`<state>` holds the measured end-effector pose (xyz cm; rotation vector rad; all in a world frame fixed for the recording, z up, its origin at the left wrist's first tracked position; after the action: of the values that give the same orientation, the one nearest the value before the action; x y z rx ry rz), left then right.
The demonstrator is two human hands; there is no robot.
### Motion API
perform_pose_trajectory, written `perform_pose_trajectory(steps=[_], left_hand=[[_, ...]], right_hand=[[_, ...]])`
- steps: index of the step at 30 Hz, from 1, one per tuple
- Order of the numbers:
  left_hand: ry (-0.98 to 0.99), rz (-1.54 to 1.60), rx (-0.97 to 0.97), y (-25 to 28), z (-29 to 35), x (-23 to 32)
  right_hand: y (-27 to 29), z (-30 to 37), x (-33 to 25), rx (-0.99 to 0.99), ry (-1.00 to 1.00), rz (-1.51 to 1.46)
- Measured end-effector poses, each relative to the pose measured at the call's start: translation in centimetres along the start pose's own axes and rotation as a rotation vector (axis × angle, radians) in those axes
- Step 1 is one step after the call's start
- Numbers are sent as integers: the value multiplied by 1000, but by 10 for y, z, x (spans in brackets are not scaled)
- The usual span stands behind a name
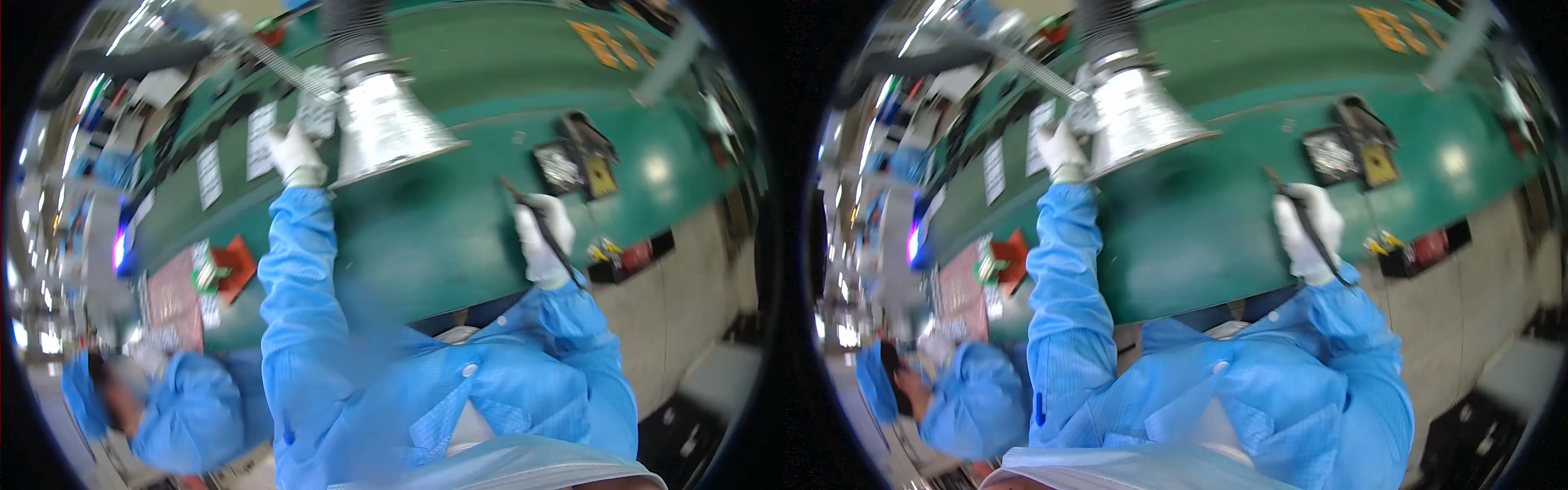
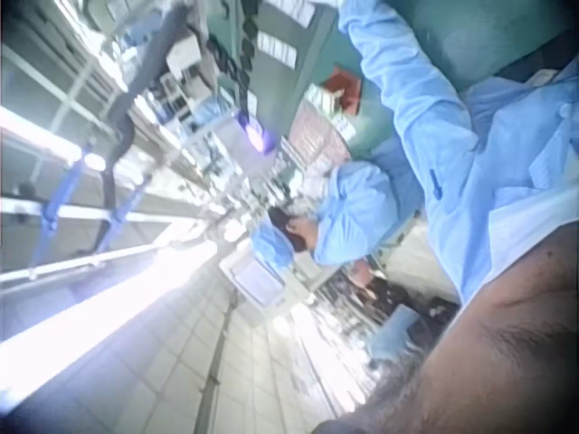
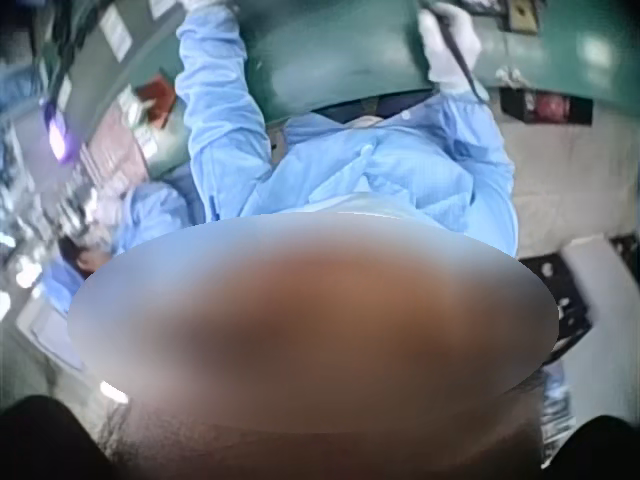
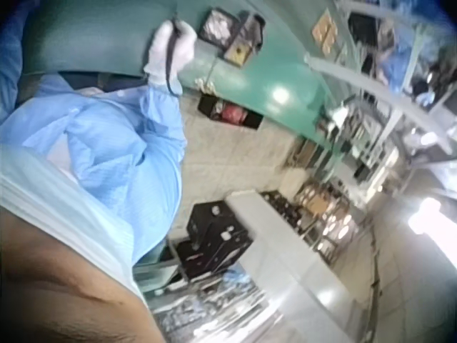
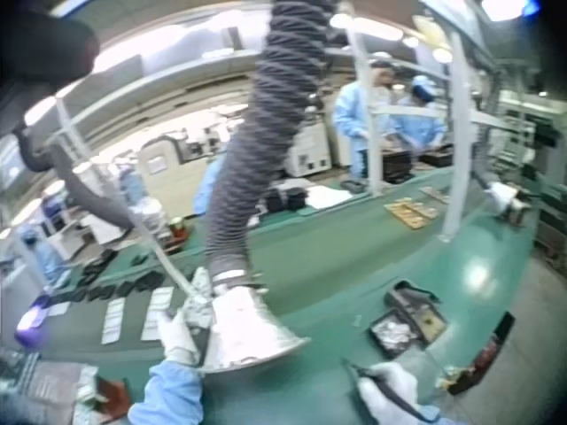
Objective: Soldering electronic components onto printed circuit boards and inspecting the finished work.
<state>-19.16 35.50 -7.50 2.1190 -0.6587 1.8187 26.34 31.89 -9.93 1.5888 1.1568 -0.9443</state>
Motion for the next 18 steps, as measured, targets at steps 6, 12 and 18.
perform_pose_trajectory(steps=[6,12,18], left_hand=[[-380,-614,-214,-35,-1,-42],[-430,-712,-228,-45,-5,-44],[-29,-157,-280,-55,5,-59]], right_hand=[[10,-4,-3,74,171,112],[53,-23,-47,107,384,-107],[130,-125,-50,309,445,318]])
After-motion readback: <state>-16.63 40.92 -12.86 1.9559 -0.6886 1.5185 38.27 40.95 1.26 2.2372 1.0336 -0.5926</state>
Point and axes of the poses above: each hand's wrist, its own z-axis away from the middle knuckle, its own y-axis out of the back of the hand, x = y × z, the point moved 7 cm from there along -z, towards the middle knuckle, and after that the axes turned 3 degrees about x, right-handed, at the moved point
